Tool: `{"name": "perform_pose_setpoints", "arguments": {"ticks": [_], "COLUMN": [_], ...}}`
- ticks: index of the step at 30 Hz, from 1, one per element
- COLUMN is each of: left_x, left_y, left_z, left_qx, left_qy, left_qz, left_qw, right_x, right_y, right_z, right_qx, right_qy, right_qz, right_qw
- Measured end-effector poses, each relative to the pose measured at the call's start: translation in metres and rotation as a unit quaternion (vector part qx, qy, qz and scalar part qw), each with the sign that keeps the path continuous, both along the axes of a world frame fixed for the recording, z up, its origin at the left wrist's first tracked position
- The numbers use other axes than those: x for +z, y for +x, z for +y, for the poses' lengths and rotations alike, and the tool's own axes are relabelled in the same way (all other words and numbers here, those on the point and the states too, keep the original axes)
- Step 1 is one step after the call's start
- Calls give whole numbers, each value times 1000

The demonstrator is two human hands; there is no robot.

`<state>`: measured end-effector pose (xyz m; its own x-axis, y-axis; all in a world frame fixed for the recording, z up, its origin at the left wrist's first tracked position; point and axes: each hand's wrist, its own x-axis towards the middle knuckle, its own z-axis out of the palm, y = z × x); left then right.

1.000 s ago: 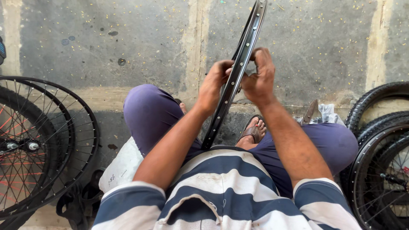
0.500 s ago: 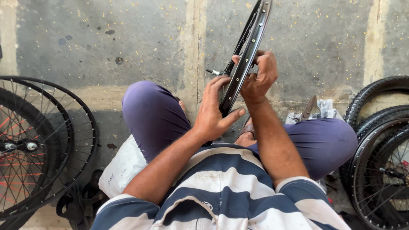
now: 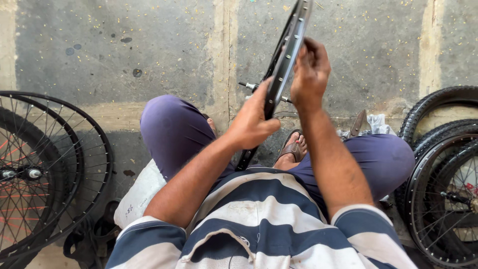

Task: The person sits on the ground holding a bicycle wheel across their lap and works around the rim and hub by hand, rotating the wheel and manipulating the spokes and hub area with their fingers. They repeatedly turn the wheel to reach different sections while keeping it braced against their body.

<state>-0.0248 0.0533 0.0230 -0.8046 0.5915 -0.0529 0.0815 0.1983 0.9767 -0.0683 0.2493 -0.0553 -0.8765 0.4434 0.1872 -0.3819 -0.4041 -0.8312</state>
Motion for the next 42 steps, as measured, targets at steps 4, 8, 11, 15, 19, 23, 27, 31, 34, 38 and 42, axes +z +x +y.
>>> {"name": "perform_pose_setpoints", "arguments": {"ticks": [4,8,11,15,19,23,27,31,34,38,42], "left_x": [8,11,12,12,6,1,4,7,4,-9,-32], "left_y": [2,-1,-4,-6,-8,-6,-2,0,0,3,-4], "left_z": [6,5,5,0,-2,0,-1,-3,-4,2,8], "left_qx": [-16,-16,-12,-3,6,6,18,25,31,39,63], "left_qy": [37,38,-1,-6,45,39,35,26,54,73,221], "left_qz": [-25,-33,-61,-71,35,72,51,35,56,36,-104], "left_qw": [999,999,998,997,998,997,998,999,997,996,968], "right_x": [11,7,-3,-6,-3,-2,10,32,45,50,51], "right_y": [10,0,-8,3,50,69,55,50,50,46,49], "right_z": [10,28,34,29,6,-15,-16,-15,-12,-22,-42], "right_qx": [89,160,159,52,2,62,134,192,201,-112,-249], "right_qy": [-40,-80,-113,-130,55,72,-32,-68,115,591,597], "right_qz": [36,46,15,-14,-47,-53,-57,-92,-83,-17,-25], "right_qw": [995,983,981,990,997,994,989,975,969,799,763]}}
